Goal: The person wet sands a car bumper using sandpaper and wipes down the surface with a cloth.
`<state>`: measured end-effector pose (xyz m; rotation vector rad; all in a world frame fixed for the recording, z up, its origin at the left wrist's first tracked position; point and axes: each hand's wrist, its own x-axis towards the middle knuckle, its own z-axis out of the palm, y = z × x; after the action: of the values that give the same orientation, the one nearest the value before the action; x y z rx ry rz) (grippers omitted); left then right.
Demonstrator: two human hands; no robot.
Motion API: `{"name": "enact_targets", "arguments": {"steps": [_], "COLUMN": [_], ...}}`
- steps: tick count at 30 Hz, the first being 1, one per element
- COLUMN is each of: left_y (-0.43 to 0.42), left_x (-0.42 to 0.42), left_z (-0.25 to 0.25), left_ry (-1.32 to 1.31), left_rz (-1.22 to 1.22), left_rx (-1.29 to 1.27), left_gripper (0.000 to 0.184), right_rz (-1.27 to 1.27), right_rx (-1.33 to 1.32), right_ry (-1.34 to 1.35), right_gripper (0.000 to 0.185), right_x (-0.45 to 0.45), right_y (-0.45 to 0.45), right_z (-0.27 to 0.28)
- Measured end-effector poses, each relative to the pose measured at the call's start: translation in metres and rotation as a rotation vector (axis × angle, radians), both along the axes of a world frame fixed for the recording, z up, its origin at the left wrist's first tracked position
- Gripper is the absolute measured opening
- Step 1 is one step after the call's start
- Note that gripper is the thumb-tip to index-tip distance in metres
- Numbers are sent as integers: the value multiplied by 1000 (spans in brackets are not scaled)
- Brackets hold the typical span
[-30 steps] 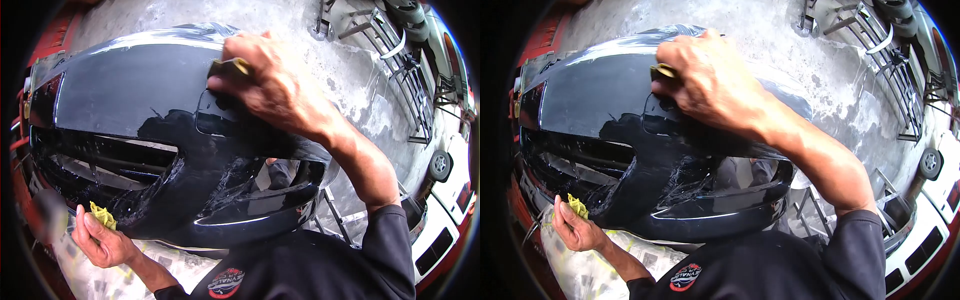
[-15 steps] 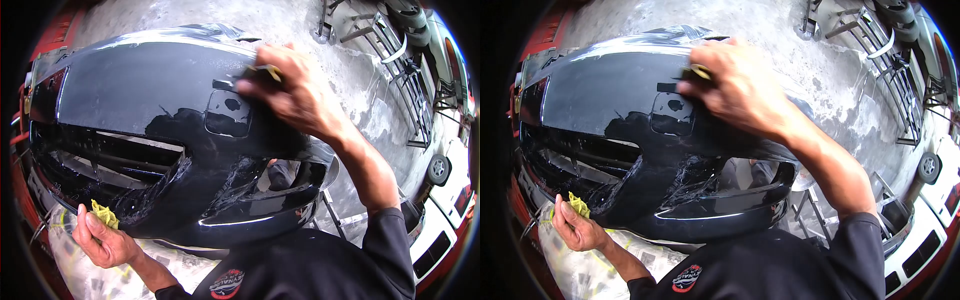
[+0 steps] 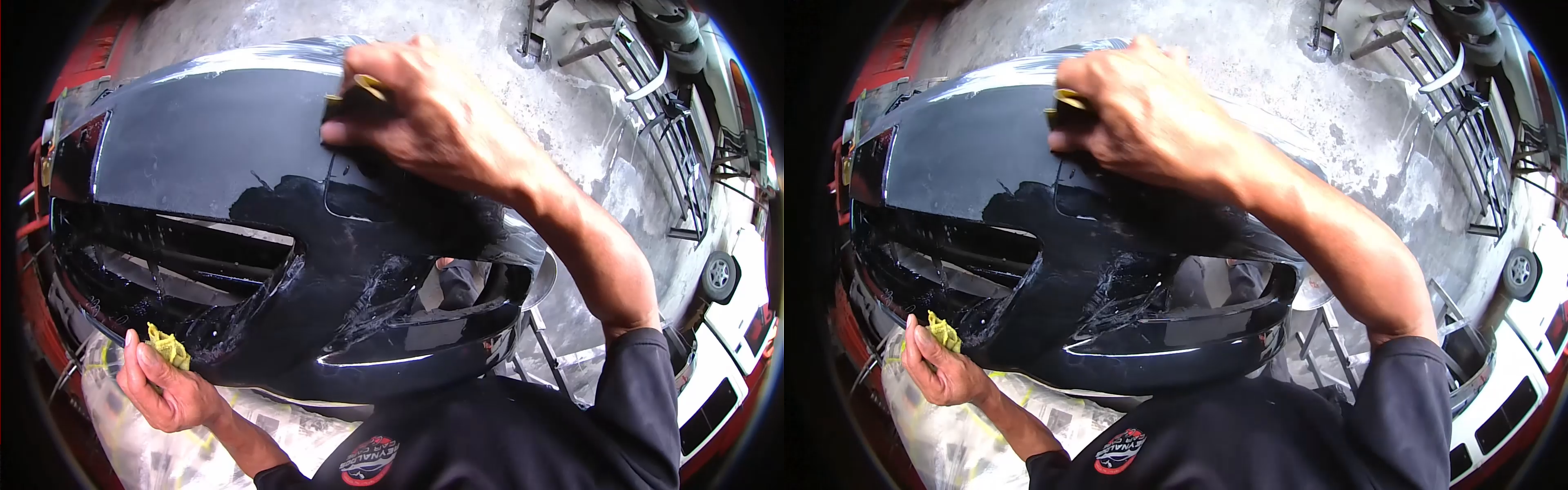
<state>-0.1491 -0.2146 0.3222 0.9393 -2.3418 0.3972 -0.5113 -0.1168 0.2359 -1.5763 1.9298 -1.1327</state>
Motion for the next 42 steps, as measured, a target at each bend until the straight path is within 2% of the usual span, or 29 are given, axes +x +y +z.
{"name": "enact_targets", "arguments": {"steps": [2,4,6,9,14,19,22,23,26,28,34,39,40,42], "left_y": [-1,-2,0,-1,1,1,-1,-1,0,1,-1,-2,-3,-4], "left_x": [1,2,-1,-1,3,5,4,6,5,2,0,0,0,2], "left_z": [0,-1,0,-1,-1,-1,-2,-2,-3,-2,-2,0,-1,-2], "left_ry": [7,27,41,38,57,52,50,67,93,72,25,9,18,33], "left_rz": [-32,-38,-36,-18,15,5,5,6,20,15,-5,-8,-27,-63], "left_rx": [1,6,20,15,43,42,29,40,54,31,-16,-16,-16,-14], "left_gripper": [17,17,17,16,17,17,17,17,17,17,16,16,16,16], "right_rz": [-10,-86,-66,-47,-57,1,-56,-69,-68,-111,-376,-494,-468,-471], "right_rx": [-97,7,70,-110,69,5,-106,58,-46,-21,67,-68,93,47], "right_ry": [50,78,-9,123,21,87,76,40,36,108,5,3,-24,-22], "right_gripper": [32,36,34,36,34,30,31,32,32,30,22,22,22,23], "right_x": [-8,-13,-9,-1,-15,-4,-9,-10,-6,-3,39,49,55,57], "right_y": [24,45,29,-4,50,6,43,57,39,24,88,71,82,83], "right_z": [-13,-22,-14,-15,-16,-7,-26,-21,-23,-19,-10,-18,-3,-7]}}
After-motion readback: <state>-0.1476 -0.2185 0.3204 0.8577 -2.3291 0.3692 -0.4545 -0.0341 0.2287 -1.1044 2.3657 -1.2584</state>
